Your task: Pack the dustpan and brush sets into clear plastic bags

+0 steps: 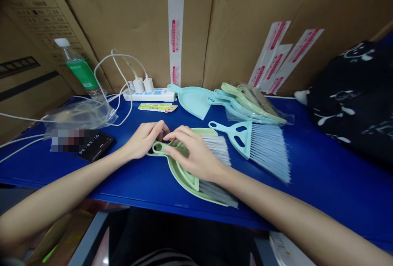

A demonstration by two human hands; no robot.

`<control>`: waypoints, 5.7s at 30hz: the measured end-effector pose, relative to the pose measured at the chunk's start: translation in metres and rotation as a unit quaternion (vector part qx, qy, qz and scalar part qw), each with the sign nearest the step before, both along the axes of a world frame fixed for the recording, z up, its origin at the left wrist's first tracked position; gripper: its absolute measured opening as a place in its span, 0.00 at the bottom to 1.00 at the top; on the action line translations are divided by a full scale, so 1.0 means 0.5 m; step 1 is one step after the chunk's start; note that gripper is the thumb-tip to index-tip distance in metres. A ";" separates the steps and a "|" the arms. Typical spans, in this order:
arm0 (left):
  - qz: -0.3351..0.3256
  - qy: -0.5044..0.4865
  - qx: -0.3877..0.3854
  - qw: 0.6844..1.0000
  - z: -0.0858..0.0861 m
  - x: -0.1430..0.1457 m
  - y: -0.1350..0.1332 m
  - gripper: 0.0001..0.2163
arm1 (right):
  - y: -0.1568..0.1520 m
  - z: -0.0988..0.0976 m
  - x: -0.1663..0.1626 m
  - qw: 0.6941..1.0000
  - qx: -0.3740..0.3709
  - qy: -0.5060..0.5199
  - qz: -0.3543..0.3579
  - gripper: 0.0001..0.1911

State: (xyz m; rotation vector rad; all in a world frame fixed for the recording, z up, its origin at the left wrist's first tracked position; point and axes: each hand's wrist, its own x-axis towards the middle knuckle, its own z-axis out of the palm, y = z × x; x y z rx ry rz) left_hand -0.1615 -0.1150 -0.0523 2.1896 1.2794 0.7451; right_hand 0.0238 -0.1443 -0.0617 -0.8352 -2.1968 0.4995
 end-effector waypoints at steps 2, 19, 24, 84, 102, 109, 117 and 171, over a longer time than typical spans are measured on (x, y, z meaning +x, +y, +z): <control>-0.010 0.009 -0.025 1.000 0.006 -0.005 0.001 0.24 | 0.001 0.013 0.018 0.999 0.009 -0.043 0.010 0.14; -0.177 -0.057 -0.298 0.936 0.007 -0.027 0.003 0.14 | 0.022 -0.022 0.043 0.963 0.007 -0.261 0.073 0.39; -0.194 -0.083 -0.381 0.900 0.011 -0.029 0.009 0.15 | 0.025 -0.025 0.042 0.963 0.020 -0.256 0.079 0.39; -0.223 0.012 -0.395 0.891 0.036 -0.083 0.029 0.19 | 0.249 0.060 -0.068 0.879 0.236 -0.414 -0.015 0.14; -0.204 0.052 -0.347 0.914 0.041 -0.099 0.036 0.17 | 0.020 0.101 0.100 0.964 0.059 -0.258 0.038 0.12; -0.204 0.052 -0.346 0.915 0.039 -0.100 0.036 0.19 | -0.021 0.101 0.073 0.954 -0.003 -0.287 0.090 0.11; -0.201 0.053 -0.350 0.913 0.039 -0.100 0.038 0.18 | -0.004 0.077 0.080 0.966 -0.021 -0.249 0.073 0.20; -0.219 0.105 -0.270 0.932 0.049 -0.098 0.033 0.13 | -0.017 0.029 0.057 0.909 -0.156 -0.386 -0.031 0.59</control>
